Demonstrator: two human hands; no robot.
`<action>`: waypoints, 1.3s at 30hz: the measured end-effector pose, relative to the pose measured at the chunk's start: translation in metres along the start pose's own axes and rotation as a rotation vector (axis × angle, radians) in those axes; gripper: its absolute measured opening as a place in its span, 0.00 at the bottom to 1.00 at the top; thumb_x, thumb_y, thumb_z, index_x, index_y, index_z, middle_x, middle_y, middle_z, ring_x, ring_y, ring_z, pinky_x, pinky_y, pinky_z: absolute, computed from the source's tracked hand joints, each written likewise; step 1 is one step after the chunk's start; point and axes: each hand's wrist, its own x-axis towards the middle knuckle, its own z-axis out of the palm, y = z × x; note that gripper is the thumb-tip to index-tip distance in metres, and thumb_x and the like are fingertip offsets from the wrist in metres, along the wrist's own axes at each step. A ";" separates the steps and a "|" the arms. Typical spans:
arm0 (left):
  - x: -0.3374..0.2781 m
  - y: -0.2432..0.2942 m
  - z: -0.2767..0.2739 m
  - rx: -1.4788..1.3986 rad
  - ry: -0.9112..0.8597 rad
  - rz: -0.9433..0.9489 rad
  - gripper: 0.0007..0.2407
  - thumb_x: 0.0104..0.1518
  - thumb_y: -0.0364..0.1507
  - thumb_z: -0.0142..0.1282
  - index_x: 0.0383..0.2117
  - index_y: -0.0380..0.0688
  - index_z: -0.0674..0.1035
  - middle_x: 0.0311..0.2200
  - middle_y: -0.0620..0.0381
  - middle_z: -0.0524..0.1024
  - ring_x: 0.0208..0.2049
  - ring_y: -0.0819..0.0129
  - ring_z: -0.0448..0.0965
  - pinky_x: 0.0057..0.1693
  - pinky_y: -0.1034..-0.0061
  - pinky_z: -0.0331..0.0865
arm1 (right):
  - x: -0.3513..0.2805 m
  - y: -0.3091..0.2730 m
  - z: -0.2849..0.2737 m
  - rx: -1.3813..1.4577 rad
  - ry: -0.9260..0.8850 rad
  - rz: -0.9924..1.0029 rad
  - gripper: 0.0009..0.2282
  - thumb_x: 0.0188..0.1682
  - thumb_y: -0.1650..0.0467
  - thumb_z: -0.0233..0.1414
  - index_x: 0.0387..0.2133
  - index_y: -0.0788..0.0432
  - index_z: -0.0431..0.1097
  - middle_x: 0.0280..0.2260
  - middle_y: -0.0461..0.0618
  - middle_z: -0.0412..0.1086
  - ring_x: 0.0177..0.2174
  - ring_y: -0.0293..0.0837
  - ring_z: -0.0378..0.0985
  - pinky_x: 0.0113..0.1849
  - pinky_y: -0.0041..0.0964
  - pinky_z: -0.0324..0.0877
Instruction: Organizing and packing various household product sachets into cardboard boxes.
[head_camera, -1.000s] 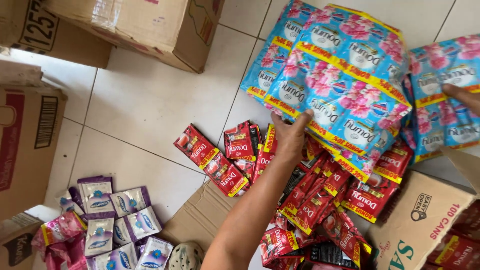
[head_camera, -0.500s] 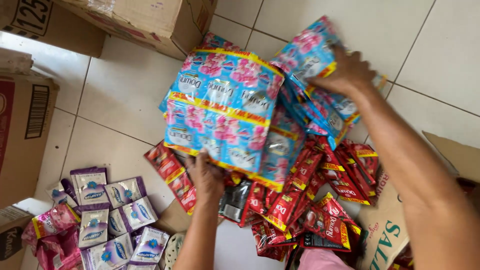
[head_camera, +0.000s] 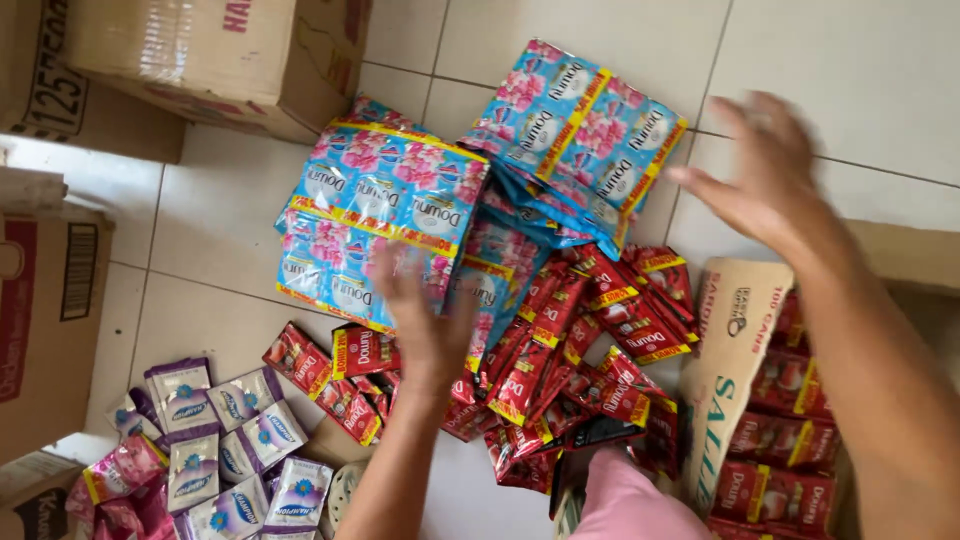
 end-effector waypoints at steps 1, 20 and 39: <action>0.002 0.021 0.010 -0.006 -0.004 0.006 0.28 0.55 0.27 0.68 0.62 0.47 0.66 0.65 0.41 0.57 0.71 0.45 0.53 0.73 0.50 0.49 | -0.042 0.010 -0.014 -0.002 0.004 0.008 0.39 0.45 0.52 0.63 0.68 0.55 0.59 0.67 0.71 0.52 0.65 0.69 0.51 0.62 0.61 0.50; -0.054 0.078 0.170 0.506 -1.291 0.698 0.19 0.60 0.35 0.56 0.59 0.63 0.71 0.56 0.59 0.70 0.61 0.59 0.67 0.65 0.57 0.58 | -0.170 -0.029 0.046 0.577 0.123 0.221 0.20 0.50 0.77 0.49 0.59 0.63 0.65 0.43 0.61 0.76 0.35 0.49 0.82 0.34 0.40 0.77; 0.023 -0.004 -0.111 0.696 -1.228 0.230 0.06 0.63 0.27 0.48 0.41 0.49 0.78 0.37 0.52 0.78 0.43 0.57 0.79 0.53 0.57 0.69 | -0.063 -0.034 0.052 0.490 0.169 0.044 0.21 0.49 0.76 0.48 0.59 0.62 0.66 0.46 0.66 0.74 0.44 0.61 0.79 0.47 0.51 0.72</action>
